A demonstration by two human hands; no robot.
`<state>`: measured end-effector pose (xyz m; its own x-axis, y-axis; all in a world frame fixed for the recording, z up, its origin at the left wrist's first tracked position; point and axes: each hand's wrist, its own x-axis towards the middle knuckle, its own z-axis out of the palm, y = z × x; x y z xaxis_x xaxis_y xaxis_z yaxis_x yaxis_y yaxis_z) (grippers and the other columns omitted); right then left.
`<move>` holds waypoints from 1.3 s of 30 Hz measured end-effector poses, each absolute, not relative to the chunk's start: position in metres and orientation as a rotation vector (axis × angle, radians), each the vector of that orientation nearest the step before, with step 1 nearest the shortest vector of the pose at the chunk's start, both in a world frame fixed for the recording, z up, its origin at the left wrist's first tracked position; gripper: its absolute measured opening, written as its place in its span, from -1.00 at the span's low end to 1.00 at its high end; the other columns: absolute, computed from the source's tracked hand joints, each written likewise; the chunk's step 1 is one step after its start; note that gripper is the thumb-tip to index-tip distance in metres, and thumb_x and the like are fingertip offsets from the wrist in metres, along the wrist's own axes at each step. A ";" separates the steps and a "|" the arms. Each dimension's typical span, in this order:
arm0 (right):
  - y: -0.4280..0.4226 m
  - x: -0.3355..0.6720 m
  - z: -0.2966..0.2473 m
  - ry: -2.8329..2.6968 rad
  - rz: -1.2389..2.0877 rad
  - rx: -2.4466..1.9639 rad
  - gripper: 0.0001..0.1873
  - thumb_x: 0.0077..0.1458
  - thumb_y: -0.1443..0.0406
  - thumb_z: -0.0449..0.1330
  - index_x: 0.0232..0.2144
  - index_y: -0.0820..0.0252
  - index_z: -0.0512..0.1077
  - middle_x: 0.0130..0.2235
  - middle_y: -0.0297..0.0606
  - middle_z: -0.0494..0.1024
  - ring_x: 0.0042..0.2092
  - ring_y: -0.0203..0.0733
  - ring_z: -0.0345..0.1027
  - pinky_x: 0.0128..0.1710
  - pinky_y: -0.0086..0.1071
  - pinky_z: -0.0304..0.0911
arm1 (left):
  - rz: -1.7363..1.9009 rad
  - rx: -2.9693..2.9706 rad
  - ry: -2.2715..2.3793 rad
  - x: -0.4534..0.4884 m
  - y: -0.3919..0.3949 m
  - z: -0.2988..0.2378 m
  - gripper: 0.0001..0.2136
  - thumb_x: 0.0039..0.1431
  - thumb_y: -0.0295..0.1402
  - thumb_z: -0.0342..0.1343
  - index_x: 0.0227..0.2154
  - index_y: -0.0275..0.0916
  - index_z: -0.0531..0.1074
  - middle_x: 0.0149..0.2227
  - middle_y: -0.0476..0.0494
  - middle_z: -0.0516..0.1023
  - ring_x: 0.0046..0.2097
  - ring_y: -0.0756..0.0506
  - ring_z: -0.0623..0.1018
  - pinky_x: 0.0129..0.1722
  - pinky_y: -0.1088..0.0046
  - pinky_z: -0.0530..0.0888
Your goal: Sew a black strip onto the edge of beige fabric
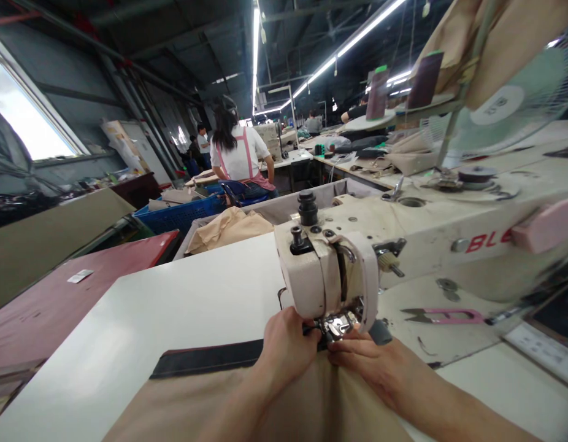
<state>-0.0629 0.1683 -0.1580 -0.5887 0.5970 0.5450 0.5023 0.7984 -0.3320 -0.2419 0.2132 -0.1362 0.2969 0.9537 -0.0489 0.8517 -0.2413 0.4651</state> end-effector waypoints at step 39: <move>0.088 -0.064 -0.149 -1.277 1.701 -1.310 -0.72 -0.19 0.42 0.21 -0.32 0.24 0.35 -0.68 -0.58 0.24 -0.63 -0.44 0.04 -0.63 -0.56 -0.02 | 1.764 2.692 1.405 -0.206 0.058 -0.182 -0.72 0.28 -0.39 -0.16 -0.45 -0.24 0.42 -0.47 -0.11 0.46 -0.33 -0.09 0.47 -0.17 0.30 0.29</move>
<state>-0.0643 0.0884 -0.1492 -0.3052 0.8910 -0.3361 0.0736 -0.3298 -0.9412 -0.2063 0.0582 -0.1818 0.2030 0.4113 0.8886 0.7743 -0.6229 0.1114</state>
